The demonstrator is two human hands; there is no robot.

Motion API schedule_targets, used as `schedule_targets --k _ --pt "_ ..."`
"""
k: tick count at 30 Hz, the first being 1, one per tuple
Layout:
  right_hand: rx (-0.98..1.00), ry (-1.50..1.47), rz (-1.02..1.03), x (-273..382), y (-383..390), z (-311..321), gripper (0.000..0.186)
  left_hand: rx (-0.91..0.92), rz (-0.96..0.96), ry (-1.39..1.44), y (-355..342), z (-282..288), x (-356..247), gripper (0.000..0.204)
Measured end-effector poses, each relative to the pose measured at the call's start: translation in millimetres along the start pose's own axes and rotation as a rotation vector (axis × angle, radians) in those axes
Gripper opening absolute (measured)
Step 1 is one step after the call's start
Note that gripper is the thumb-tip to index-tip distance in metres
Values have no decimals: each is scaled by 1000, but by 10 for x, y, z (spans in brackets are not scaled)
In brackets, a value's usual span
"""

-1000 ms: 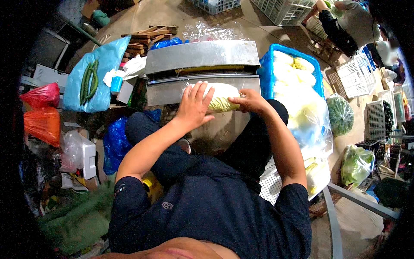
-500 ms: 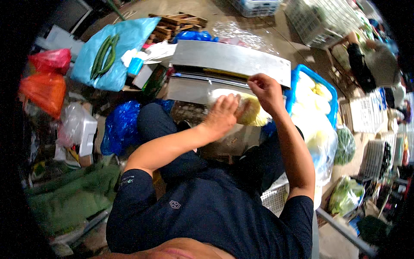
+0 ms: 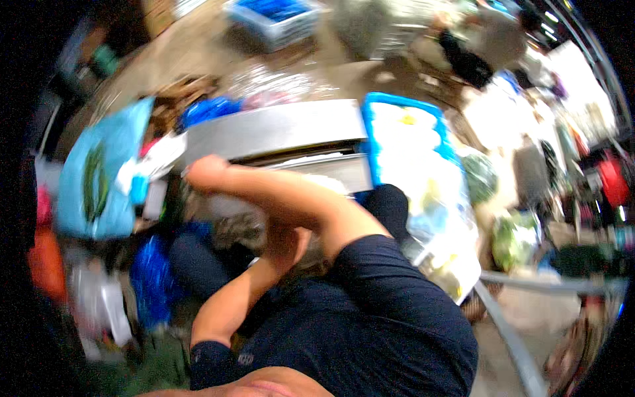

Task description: The person sits on the floor and wraps individual heads of napa cabbage in plastic film using a manual sealing machine. They place the cabbage on the machine, pull the film over it, and then place the wrapped vegetable into a blue crate.

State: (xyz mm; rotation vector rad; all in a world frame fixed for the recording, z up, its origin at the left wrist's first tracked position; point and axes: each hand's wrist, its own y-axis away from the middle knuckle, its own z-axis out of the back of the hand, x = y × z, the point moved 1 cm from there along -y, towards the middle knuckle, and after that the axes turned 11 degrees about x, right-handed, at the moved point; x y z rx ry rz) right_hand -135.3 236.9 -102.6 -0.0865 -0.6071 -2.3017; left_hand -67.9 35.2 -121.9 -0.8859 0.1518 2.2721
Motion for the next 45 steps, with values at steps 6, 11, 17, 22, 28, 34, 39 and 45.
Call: schedule_targets --k 6,11,17,22,28,34,39,45 --pt "-157 12 104 -365 361 -35 15 50 -61 -531 -47 58 -115 76" --pt "-125 31 85 -1130 1126 -265 14 100 -46 -530 -72 142 -230 95" --pt "-94 -25 -280 -2069 2783 -556 11 19 -117 -695 -140 184 -134 106" --pt "-285 90 -513 -2069 3637 -657 9 89 -106 -691 -244 402 -234 110" --pt "-675 -257 -356 -1328 3785 -976 47 102 -159 -755 -502 538 -164 115" --pt "-674 -272 -224 -1076 3622 -1322 78 127 -207 -750 -716 625 -134 114" --pt "-930 -339 -367 -1005 3792 -1136 79 110 -107 -645 -680 762 -97 111" --pt "-980 -479 -82 -863 3970 -771 81 206 74 -269 -489 1117 -505 113"
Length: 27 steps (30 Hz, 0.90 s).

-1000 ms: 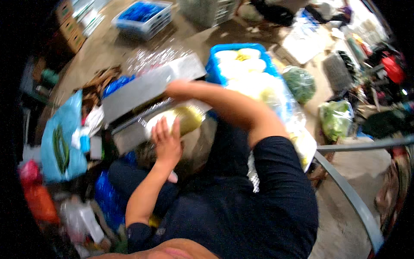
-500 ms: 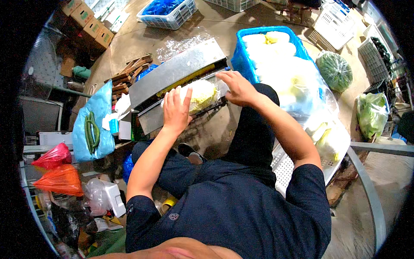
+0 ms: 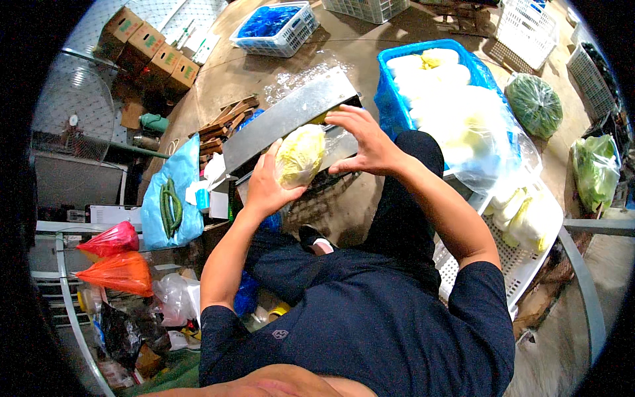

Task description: The person sits on the floor and wraps individual heads of napa cabbage in plastic film using a manual sealing machine. They place the cabbage on the machine, pull the film over it, and then place the wrapped vegetable into a blue crate.

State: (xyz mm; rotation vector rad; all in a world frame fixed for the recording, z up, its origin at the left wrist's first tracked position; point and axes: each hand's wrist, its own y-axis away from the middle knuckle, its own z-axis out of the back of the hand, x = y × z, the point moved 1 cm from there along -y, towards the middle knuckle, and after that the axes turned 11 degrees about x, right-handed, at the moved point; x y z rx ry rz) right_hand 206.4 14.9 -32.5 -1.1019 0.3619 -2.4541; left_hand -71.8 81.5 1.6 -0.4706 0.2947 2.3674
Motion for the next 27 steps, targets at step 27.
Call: schedule_targets --k 27 --pt "416 -1468 -303 499 -254 -1155 22 881 -36 1346 712 -155 26 107"
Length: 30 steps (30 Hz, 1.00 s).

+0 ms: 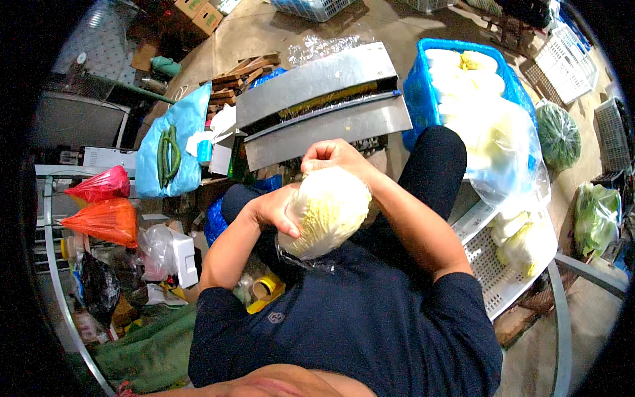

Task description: The person sits on the floor and wraps individual heads of napa cabbage in plastic film using a manual sealing machine. They place the cabbage on the machine, pull the film over it, and then place the wrapped vegetable into a blue crate.

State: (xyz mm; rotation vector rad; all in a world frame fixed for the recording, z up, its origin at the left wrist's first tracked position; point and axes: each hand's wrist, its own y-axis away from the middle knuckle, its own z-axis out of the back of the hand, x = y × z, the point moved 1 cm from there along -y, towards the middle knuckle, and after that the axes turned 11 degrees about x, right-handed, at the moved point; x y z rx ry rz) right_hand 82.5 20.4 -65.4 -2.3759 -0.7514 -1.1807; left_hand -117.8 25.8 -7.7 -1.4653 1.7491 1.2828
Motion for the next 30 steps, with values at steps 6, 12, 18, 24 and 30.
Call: schedule_targets --k 6,12,18,24,30 --pt "-27 114 -234 -116 -121 -23 40 -44 -88 51 -64 6 45 112" --pt "-247 562 -32 -63 65 231 36 -119 -238 276 -32 60 222 107" --pt "-522 10 -147 -176 382 62 65 -379 -693 425 -12 265 101 98" --pt "-492 -101 73 -110 413 -485 87 -619 -859 408 -12 455 84 104" --pt "-636 32 275 -41 88 -576 61 -754 -1011 328 -71 460 95 103"
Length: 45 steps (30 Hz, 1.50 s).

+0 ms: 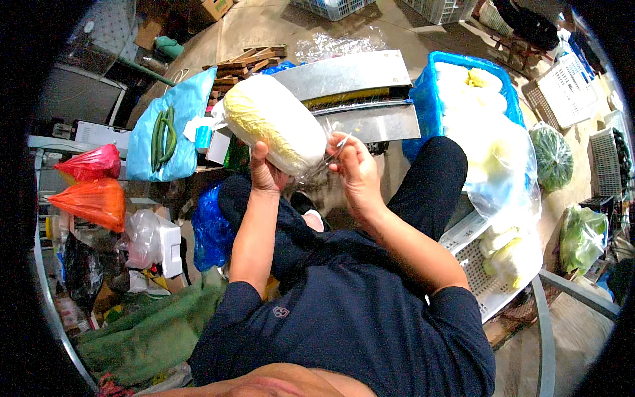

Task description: The person sits on the floor and wraps individual heads of napa cabbage in plastic film using a manual sealing machine. They place the cabbage on the machine, pull the film over it, and then place the wrapped vegetable into a blue crate.

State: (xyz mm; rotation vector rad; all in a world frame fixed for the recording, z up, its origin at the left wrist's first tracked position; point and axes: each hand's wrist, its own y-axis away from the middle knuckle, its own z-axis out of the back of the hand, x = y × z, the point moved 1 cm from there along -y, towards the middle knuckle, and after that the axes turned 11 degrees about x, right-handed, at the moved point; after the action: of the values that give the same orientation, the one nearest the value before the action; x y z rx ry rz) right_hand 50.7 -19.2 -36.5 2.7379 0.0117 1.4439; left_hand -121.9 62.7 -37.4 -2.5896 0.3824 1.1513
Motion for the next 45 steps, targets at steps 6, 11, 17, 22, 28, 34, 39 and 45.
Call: schedule_targets --k 6,11,17,22,28,34,39,45 --pt "-198 -106 130 15 -346 -166 21 -80 -66 159 80 3 119 104" --pt "-278 19 200 89 -384 -105 29 -115 -112 4 85 -6 117 100" --pt "-322 98 319 23 -600 -76 33 -156 -289 -96 24 -125 92 96" --pt "-318 -33 76 -233 -471 29 33 -183 -316 -73 15 -274 -18 94" --pt "-236 -173 -167 -486 -426 -168 25 -296 -277 60 -13 -558 92 85" --pt "-275 -225 -88 -534 -526 -252 25 -296 -237 181 -8 -557 307 81" --pt "-184 -183 49 -599 -508 -300 14 -327 -185 146 28 -606 375 81" --pt "-363 174 271 -330 -533 112 46 -273 -14 370 4 -689 295 78"
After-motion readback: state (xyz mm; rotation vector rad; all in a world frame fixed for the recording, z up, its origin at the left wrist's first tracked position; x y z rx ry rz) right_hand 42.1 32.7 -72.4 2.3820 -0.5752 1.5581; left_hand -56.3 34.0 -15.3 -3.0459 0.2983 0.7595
